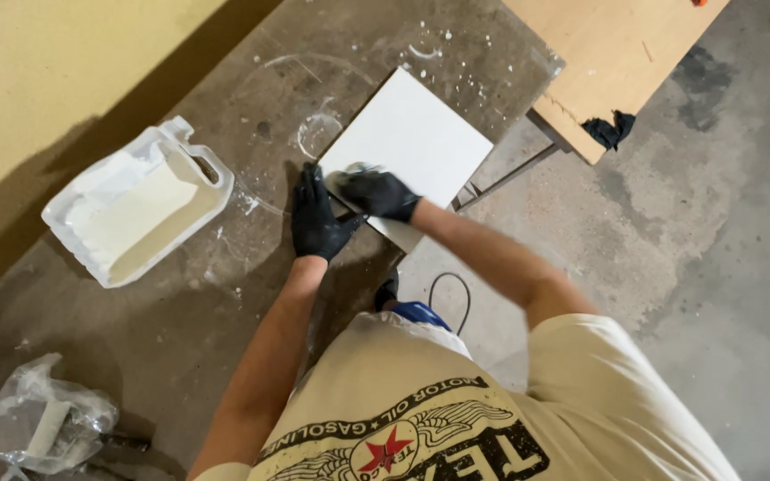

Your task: Wiping a small board with a rag and then painting it with a small roller

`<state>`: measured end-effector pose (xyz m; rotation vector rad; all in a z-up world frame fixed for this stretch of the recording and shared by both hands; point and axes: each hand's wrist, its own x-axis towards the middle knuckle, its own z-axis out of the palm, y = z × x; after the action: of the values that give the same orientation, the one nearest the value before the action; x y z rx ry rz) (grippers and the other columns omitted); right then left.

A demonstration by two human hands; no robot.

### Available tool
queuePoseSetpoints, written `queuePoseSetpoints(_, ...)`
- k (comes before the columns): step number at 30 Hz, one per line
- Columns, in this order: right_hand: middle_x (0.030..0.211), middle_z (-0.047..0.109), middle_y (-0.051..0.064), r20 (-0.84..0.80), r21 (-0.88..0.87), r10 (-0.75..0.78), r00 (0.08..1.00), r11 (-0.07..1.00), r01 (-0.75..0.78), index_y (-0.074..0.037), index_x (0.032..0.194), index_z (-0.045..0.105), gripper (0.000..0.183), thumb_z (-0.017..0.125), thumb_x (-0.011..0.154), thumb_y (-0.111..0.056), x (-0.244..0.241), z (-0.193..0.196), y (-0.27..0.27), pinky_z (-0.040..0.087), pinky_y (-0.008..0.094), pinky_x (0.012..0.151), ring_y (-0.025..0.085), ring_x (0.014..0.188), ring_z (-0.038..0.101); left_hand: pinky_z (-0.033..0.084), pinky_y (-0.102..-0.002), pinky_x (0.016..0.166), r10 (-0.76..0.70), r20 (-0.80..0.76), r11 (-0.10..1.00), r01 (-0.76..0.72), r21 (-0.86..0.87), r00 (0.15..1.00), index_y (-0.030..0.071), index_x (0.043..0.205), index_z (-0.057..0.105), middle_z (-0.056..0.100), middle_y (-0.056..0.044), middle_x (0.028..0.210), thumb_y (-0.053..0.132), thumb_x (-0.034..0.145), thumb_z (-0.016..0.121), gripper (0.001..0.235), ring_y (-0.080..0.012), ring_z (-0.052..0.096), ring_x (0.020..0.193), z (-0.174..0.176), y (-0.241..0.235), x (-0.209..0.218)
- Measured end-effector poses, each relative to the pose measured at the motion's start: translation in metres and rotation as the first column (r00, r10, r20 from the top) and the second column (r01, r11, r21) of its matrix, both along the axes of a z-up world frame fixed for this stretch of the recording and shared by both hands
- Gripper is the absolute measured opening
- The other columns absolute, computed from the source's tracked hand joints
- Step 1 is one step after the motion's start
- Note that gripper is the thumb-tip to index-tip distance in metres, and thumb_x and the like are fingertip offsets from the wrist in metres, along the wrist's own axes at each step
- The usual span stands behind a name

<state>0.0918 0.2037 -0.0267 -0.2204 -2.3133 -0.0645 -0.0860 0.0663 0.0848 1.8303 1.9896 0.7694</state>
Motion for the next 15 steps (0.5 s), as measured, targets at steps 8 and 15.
queuePoseSetpoints(8, 0.118, 0.073, 0.009, 0.235, -0.449, -0.616, 0.752, 0.617, 0.646, -0.014, 0.123, 0.072, 0.035, 0.066, 0.093, -0.031, 0.135, -0.025, 0.089, 0.049, 0.043, 0.102, 0.030, 0.118, 0.065, 0.035, -0.047, 0.120, -0.093, -0.219, 0.983, 0.125, 0.135, 0.971, 0.013, 0.154, 0.051, 0.053, -0.014, 0.154, 0.034, 0.104, 0.052, 0.054, -0.0322, 0.051, 0.141, -0.034, 0.014, -0.018)
queuePoseSetpoints(15, 0.113, 0.075, 0.002, -0.024, 0.001, -0.380, 0.925, 0.925, 0.380, -0.014, 0.118, 0.073, 0.039, 0.063, 0.097, -0.046, -0.010, 0.017, -0.052, 0.063, 0.040, 0.083, 0.021, 0.107, 0.071, 0.038, -0.042, 0.119, -0.108, -0.262, 0.987, 0.134, 0.087, 0.959, 0.017, 0.156, 0.050, 0.052, -0.006, 0.157, 0.021, 0.108, 0.033, 0.051, -0.0258, 0.053, 0.140, -0.062, 0.020, -0.028)
